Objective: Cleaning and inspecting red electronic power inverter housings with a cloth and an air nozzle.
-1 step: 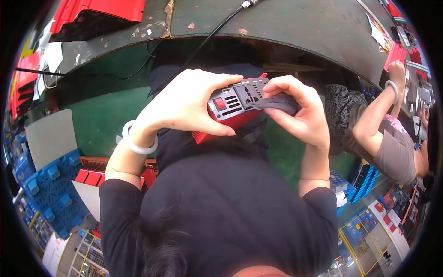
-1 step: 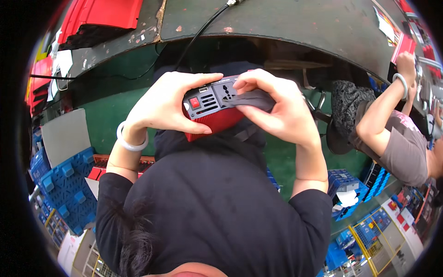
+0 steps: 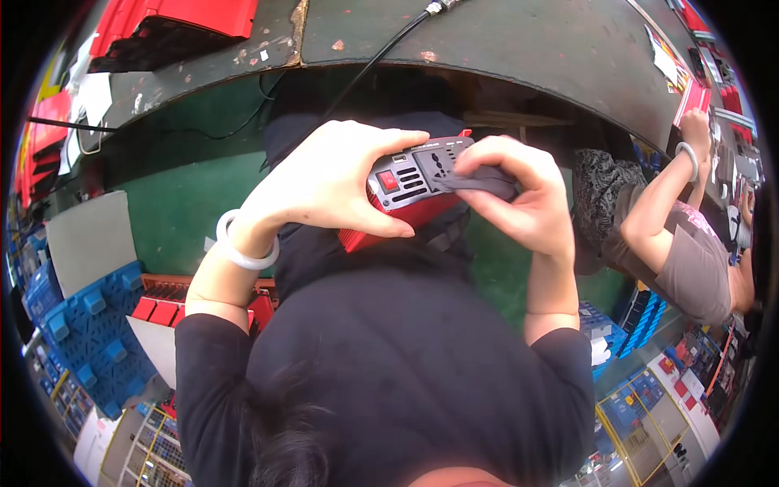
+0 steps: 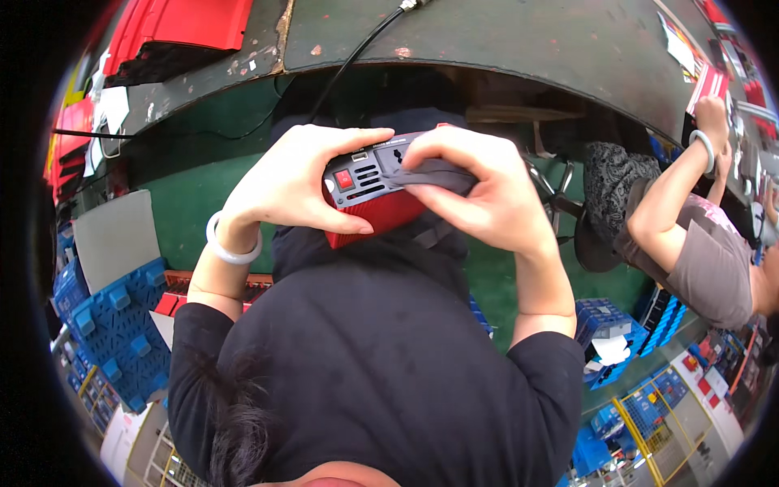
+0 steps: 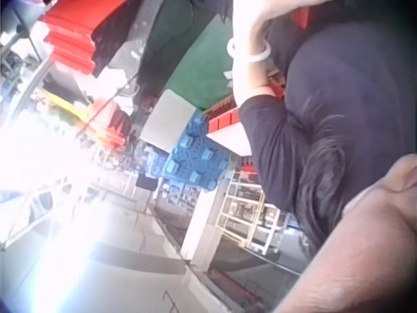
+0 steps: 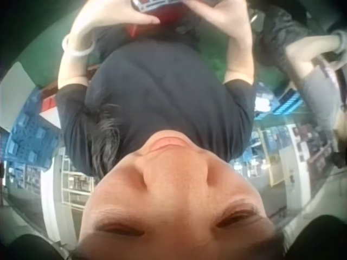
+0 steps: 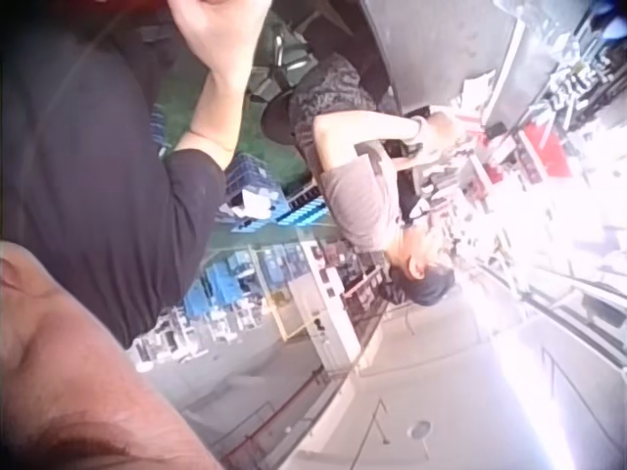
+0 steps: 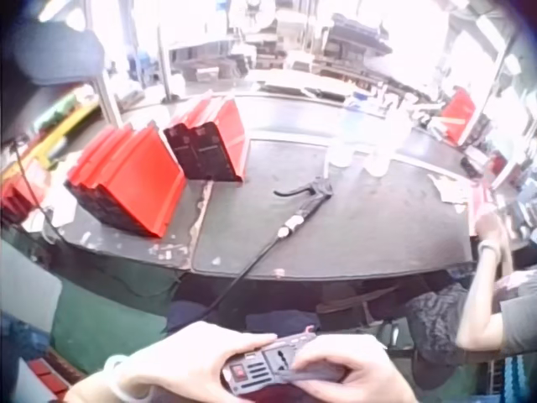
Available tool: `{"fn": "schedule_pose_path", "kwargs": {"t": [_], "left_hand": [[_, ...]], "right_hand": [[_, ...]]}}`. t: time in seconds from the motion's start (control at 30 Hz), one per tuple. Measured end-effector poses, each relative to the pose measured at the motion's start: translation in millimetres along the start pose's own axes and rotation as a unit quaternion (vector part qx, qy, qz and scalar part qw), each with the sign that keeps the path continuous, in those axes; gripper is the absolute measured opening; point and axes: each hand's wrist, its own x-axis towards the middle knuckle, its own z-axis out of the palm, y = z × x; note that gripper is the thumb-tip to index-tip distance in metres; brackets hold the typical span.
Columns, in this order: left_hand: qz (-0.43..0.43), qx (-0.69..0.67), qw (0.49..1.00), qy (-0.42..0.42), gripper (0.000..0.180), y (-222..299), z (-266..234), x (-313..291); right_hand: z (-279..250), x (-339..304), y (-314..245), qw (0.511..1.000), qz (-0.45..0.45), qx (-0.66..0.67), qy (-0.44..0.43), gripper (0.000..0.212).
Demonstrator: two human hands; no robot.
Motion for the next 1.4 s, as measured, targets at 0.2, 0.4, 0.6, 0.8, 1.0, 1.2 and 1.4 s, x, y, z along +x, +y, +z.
{"fn": "schedule_pose_path", "kwargs": {"t": [0.2, 0.4, 0.6, 0.8, 1.0, 1.2, 1.4], "left_hand": [[-0.027, -0.033, 0.999, -0.031, 0.079, 4.8, -4.5, 0.7], [0.005, -0.007, 1.000, 0.010, 0.071, 1.6, -0.1, 1.2], [-0.002, -0.019, 1.000, 0.005, 0.070, -4.5, 1.6, 1.8], [-0.049, -0.037, 0.997, -0.039, 0.078, -9.9, -8.6, 6.8], [-0.033, -0.015, 0.998, -0.060, 0.079, -8.6, -8.5, 15.4], [-0.091, -0.046, 0.992, -0.074, 0.084, -5.2, -11.3, 26.8], [-0.088, -0.054, 0.994, -0.045, 0.076, -5.1, -6.4, 23.6]], "right_hand": [[32.6, 13.9, 3.5, 0.983, -0.137, -0.108, -0.054, 0.023], [22.2, 16.0, -0.6, 0.977, -0.131, -0.156, -0.063, 0.020], [19.0, 14.8, -0.1, 0.975, -0.117, -0.178, -0.062, 0.020], [-22.5, 19.6, 28.7, 0.993, -0.042, -0.109, -0.014, 0.031], [-7.9, 30.1, 34.2, 0.957, -0.077, -0.253, -0.118, 0.071], [-13.5, 39.3, 45.9, 0.945, -0.064, -0.275, -0.164, 0.060], [-18.7, 37.2, 42.9, 0.963, -0.137, -0.205, -0.109, 0.060]]}}
